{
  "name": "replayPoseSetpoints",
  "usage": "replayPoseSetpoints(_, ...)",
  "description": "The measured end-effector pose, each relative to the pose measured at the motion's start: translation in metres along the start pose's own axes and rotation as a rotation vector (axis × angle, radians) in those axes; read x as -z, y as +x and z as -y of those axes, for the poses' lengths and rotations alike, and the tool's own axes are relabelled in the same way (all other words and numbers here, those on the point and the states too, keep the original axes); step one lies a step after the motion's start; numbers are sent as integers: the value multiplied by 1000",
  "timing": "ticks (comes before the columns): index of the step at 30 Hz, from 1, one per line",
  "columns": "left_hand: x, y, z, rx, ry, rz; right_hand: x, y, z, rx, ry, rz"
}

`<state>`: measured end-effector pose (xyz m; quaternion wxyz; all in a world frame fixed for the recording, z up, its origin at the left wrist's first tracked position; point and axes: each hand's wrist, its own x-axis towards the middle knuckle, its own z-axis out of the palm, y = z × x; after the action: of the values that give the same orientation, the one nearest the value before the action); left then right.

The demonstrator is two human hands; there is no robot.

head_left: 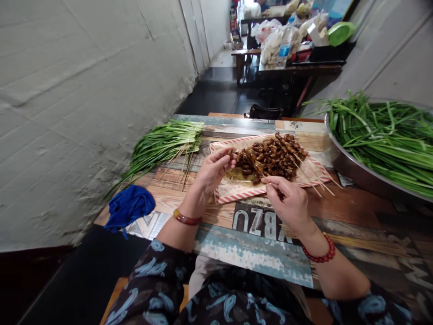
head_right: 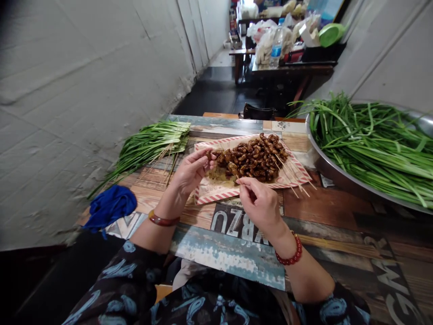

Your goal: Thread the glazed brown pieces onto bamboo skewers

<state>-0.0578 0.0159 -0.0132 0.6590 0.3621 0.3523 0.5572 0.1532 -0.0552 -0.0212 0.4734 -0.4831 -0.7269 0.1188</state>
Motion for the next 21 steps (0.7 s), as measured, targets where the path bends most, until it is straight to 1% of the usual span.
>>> replayPoseSetpoints(3, 0, -1, -4, -2, -62, -8, -4, -4, 0, 46, 3, 42)
replayPoseSetpoints(6, 1, -1, -5, 7, -93, -40, -7, -8, 0, 83, -10, 85)
replayPoseSetpoints(12, 1, -2, -5, -34, -146, -54, -11, -11, 1, 103, -5, 156)
replayPoseSetpoints(16, -1, -3, -6, -9, -149, -64, -12, -11, 1, 117, 1, 169)
replayPoseSetpoints(21, -1, -3, -6, -12, -154, -77, -13, -13, -1, 153, -9, 171)
